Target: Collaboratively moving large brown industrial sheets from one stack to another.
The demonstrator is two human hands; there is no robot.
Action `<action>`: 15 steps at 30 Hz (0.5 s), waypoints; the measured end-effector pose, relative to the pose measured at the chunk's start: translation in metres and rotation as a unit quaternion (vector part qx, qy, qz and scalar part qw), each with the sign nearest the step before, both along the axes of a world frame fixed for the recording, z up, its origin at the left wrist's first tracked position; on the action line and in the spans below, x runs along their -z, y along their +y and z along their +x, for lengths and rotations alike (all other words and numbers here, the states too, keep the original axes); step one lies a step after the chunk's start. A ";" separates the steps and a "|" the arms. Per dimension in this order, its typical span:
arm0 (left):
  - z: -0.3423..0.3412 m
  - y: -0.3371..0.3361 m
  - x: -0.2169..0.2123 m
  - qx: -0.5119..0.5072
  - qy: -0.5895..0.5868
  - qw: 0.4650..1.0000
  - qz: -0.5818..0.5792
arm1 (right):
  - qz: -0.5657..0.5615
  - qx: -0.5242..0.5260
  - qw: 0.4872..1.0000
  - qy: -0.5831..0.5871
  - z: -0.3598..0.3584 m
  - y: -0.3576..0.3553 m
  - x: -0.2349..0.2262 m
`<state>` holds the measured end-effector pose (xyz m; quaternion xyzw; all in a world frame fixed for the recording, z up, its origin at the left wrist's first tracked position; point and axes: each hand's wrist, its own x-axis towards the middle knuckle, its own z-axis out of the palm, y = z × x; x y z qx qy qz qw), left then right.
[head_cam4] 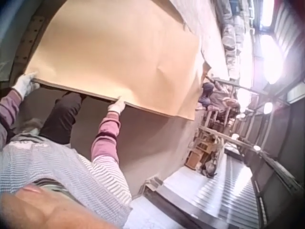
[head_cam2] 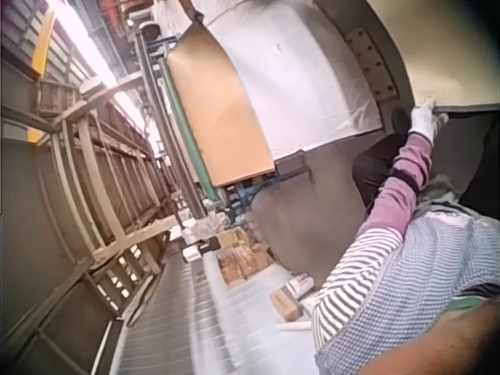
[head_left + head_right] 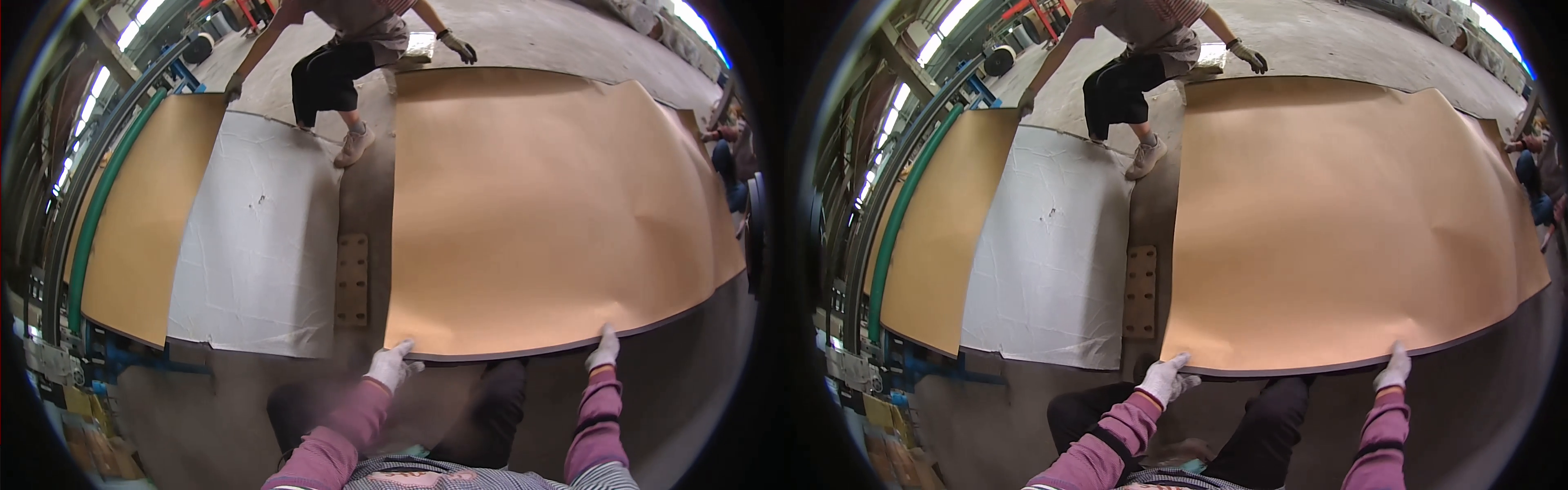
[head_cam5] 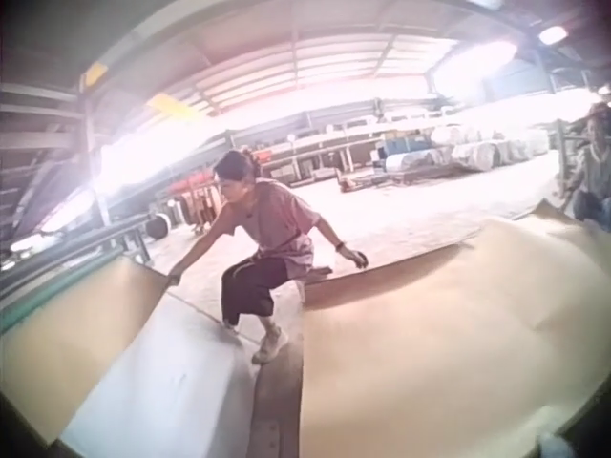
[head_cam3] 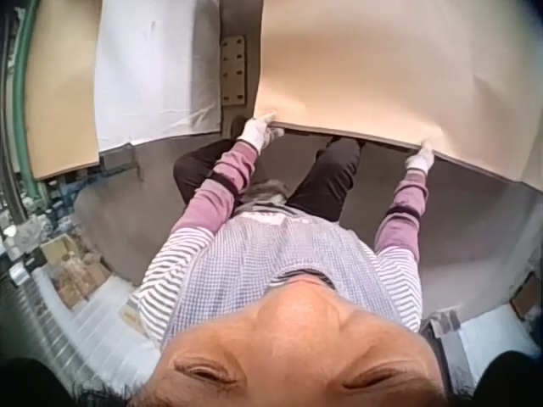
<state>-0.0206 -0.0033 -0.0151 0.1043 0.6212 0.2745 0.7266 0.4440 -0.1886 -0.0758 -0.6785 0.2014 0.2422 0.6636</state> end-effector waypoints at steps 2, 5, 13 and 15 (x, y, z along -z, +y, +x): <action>-0.013 0.004 0.007 0.004 0.007 1.000 -0.014 | -0.038 -0.045 0.998 -0.018 -0.047 0.019 -0.029; 0.011 0.009 -0.019 0.082 0.010 0.996 -0.029 | -0.099 -0.070 0.991 -0.059 0.011 -0.010 -0.005; -0.033 0.030 -0.019 0.117 -0.081 0.985 -0.097 | -0.195 -0.106 0.975 -0.018 0.012 0.022 -0.005; -0.098 0.052 -0.037 0.107 -0.142 0.979 -0.104 | -0.216 -0.139 0.966 0.041 0.032 0.014 0.012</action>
